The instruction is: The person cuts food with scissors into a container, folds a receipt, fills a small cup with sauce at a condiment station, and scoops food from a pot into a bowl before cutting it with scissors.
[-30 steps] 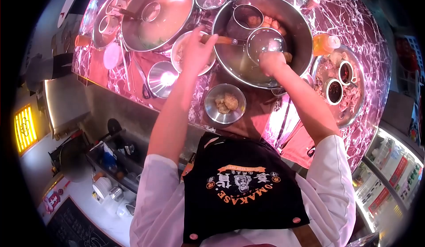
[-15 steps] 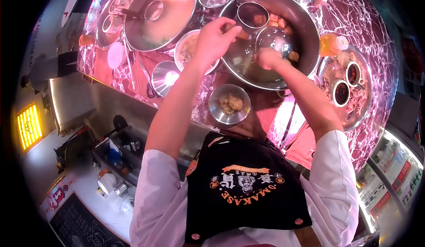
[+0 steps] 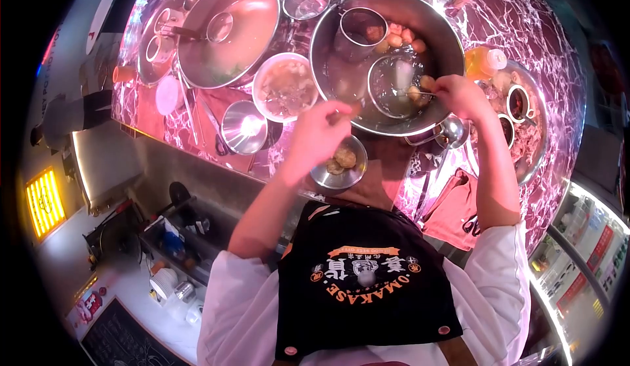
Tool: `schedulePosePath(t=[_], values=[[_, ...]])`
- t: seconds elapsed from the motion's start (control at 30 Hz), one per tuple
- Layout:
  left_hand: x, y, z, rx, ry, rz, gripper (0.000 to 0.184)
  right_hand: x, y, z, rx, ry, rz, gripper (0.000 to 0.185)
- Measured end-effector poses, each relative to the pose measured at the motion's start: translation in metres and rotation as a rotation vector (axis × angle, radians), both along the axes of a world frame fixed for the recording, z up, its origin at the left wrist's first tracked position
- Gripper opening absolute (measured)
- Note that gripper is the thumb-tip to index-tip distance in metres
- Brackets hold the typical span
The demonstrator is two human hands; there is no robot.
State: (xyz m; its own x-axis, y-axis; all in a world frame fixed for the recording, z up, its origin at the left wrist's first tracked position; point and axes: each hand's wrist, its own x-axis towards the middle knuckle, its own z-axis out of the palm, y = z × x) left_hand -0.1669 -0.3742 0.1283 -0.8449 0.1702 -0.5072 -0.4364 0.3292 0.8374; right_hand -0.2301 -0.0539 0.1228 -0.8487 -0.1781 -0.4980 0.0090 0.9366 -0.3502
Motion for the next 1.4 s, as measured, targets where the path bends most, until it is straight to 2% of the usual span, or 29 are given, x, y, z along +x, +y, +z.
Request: schedulePosePath(t=[0.2, 0.27, 0.33, 0.4, 0.5, 0.57, 0.6, 0.63, 0.67, 0.73, 0.83, 0.9, 0.93, 1.0, 1.03, 1.17, 1.27, 1.33, 1.4], values=[[0.044, 0.044, 0.014, 0.329, -0.087, 0.067, 0.015, 0.032, 0.016, 0.026, -0.034, 0.084, -0.195, 0.021], [0.044, 0.057, 0.012, 0.374, -0.125, 0.078, 0.017, 0.033, 0.013, 0.018, -0.029, 0.108, -0.183, 0.021], [0.041, 0.065, 0.012, 0.585, -0.403, 0.137, 0.019, 0.031, 0.011, 0.014, -0.022, 0.136, -0.174, 0.020], [0.042, 0.070, 0.007, 0.577, -0.383, 0.103, 0.027, 0.027, 0.001, 0.015, -0.026, 0.174, -0.182, 0.019], [0.029, 0.066, 0.013, 0.686, -0.308, -0.379, 0.040, 0.016, -0.005, 0.007, -0.034, 0.188, -0.180, 0.019], [-0.002, 0.060, 0.025, 0.471, -0.132, -0.477, 0.036, 0.014, -0.011, 0.008, -0.017, 0.198, -0.169, 0.018], [-0.030, 0.059, 0.041, 0.266, -0.104, -0.337, 0.031, 0.016, -0.014, 0.008, -0.018, 0.202, -0.169, 0.018], [-0.068, 0.051, 0.021, 0.240, 0.062, -0.193, 0.029, 0.018, -0.018, 0.006, 0.015, 0.180, -0.148, 0.019], [-0.110, 0.048, 0.000, -0.036, 0.475, -0.037, 0.030, 0.021, -0.022, 0.003, 0.050, 0.157, -0.129, 0.019], [-0.181, 0.051, 0.009, -0.296, 0.860, 0.222, 0.043, 0.027, -0.030, -0.001, 0.094, 0.105, -0.119, 0.022], [-0.260, 0.066, -0.025, -0.369, 1.114, 0.277, 0.042, 0.033, -0.036, -0.006, 0.102, 0.090, -0.128, 0.022], [-0.272, 0.068, -0.013, -0.256, 0.390, -0.187, 0.042, 0.034, -0.036, -0.001, 0.098, 0.091, -0.140, 0.022], [-0.272, 0.065, -0.011, -0.258, 0.390, -0.186, 0.042, 0.033, -0.034, 0.001, 0.094, 0.088, -0.157, 0.022], [-0.259, 0.051, -0.007, -0.585, 0.705, -0.233, 0.042, 0.028, -0.027, 0.001, 0.095, 0.082, -0.172, 0.023], [-0.239, 0.044, 0.005, -0.619, 0.754, -0.244, 0.042, 0.024, -0.022, -0.001, 0.104, 0.098, -0.206, 0.024], [-0.169, 0.003, 0.009, -0.433, 0.635, -0.165, 0.032, 0.001, -0.019, -0.005, 0.126, 0.114, -0.270, 0.025], [-0.110, -0.007, 0.014, -0.095, 0.568, -0.040, 0.014, -0.019, -0.025, -0.012, 0.144, 0.096, -0.263, 0.027], [-0.078, -0.006, 0.011, 0.014, 0.497, 0.057, 0.008, -0.035, -0.031, -0.018, 0.151, 0.091, -0.227, 0.029], [-0.057, -0.009, -0.001, -0.294, 0.840, -0.070, 0.010, -0.049, -0.033, -0.023, 0.143, 0.108, -0.225, 0.028]])
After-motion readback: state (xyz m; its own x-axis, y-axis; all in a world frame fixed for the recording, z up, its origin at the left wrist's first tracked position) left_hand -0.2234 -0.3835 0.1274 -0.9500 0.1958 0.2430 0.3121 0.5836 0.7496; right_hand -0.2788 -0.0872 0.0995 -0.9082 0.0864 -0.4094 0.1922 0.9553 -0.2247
